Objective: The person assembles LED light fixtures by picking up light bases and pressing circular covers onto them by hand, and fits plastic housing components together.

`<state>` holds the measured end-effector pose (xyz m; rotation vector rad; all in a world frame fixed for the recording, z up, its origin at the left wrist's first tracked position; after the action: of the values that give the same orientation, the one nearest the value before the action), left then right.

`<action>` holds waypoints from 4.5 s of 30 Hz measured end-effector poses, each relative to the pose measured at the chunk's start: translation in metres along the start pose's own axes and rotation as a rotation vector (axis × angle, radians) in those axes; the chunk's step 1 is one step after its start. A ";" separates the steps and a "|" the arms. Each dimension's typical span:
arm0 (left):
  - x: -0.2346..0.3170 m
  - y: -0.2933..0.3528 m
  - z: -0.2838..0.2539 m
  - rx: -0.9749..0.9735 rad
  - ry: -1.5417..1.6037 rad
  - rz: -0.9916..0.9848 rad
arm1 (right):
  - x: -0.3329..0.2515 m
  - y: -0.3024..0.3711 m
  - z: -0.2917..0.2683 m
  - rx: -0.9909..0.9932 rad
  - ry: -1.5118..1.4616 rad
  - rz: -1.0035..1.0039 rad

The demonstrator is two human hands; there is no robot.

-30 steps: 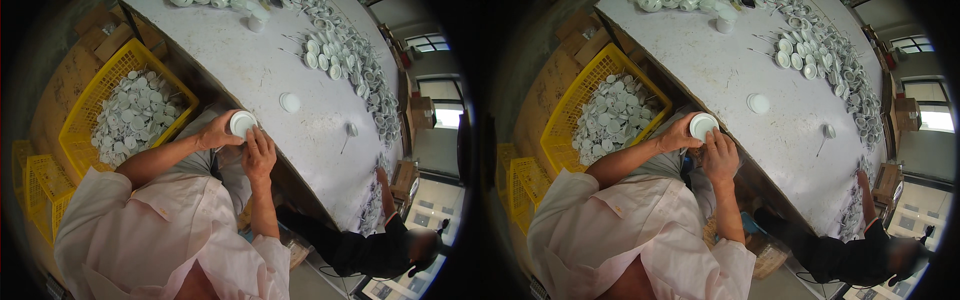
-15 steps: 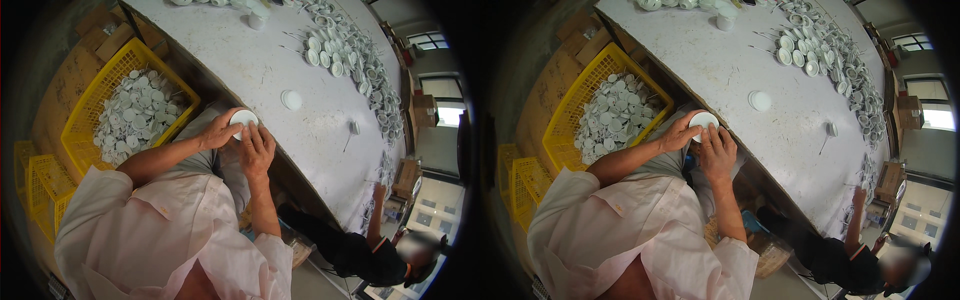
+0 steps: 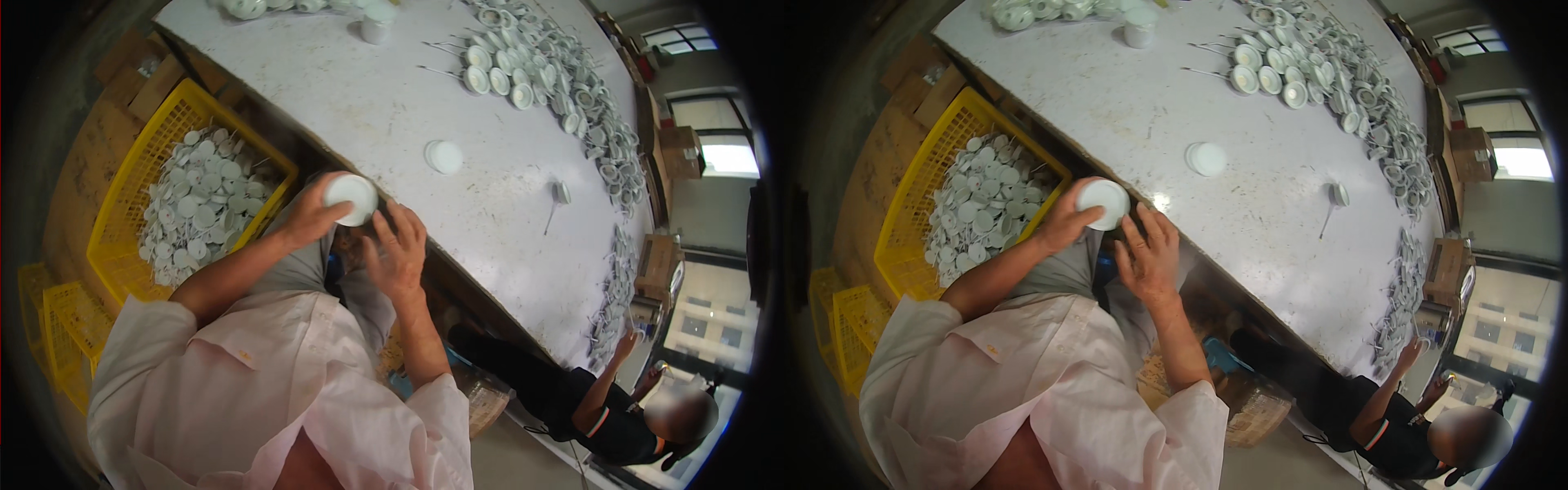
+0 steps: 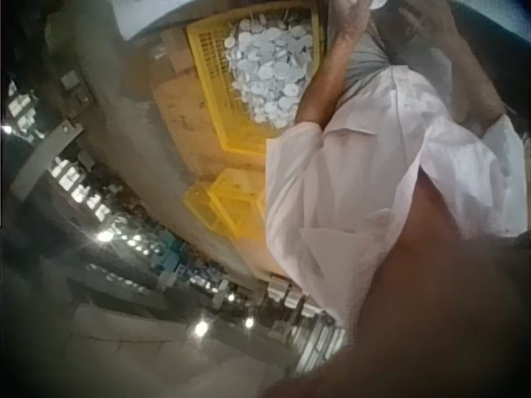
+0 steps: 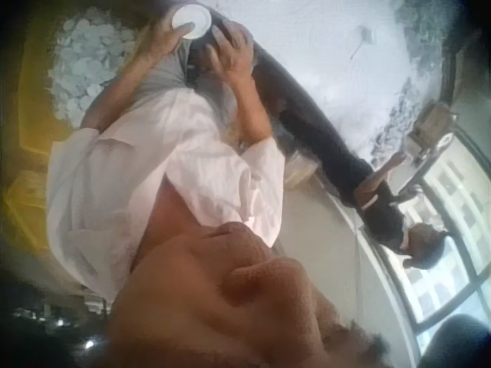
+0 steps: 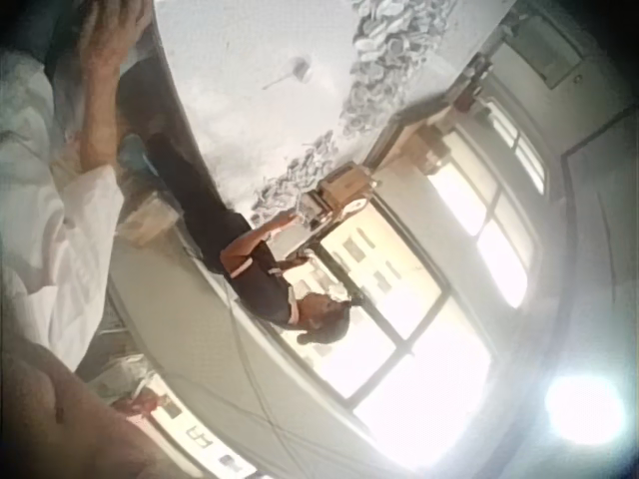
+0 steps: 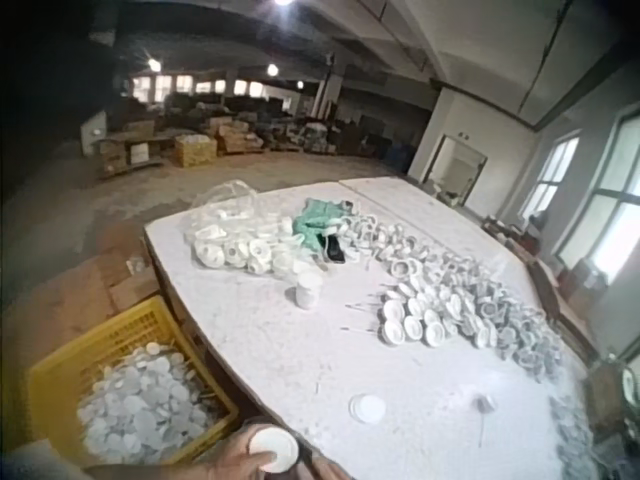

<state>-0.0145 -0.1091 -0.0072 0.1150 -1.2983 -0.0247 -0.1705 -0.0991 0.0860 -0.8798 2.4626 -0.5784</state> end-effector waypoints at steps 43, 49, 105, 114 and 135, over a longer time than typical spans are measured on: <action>-0.020 0.023 0.014 -0.266 0.257 -0.239 | 0.151 0.088 -0.021 0.174 -0.422 0.930; 0.012 -0.011 0.070 -0.198 0.356 -0.055 | 0.051 0.069 0.022 0.080 -0.610 0.596; 0.006 0.010 0.027 -0.195 0.230 -0.004 | -0.003 -0.001 0.001 0.021 0.058 0.038; 0.003 0.010 0.027 -0.151 0.117 0.002 | -0.033 0.005 0.013 -0.064 0.125 -0.118; -0.012 0.008 0.016 -0.030 0.298 -0.077 | -0.036 0.004 0.007 -0.019 0.067 -0.133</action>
<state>-0.0332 -0.1016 -0.0139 0.1371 -0.9953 -0.0893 -0.1439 -0.0737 0.0877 -1.0537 2.4862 -0.6403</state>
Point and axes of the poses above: each hand's wrist, its own y-axis away from the middle knuckle, its own z-axis out of the palm, x = y × z, the point moved 9 cm from there along -y, towards the middle knuckle, and after that the axes turned 10 degrees about y, right-handed, at the moved point
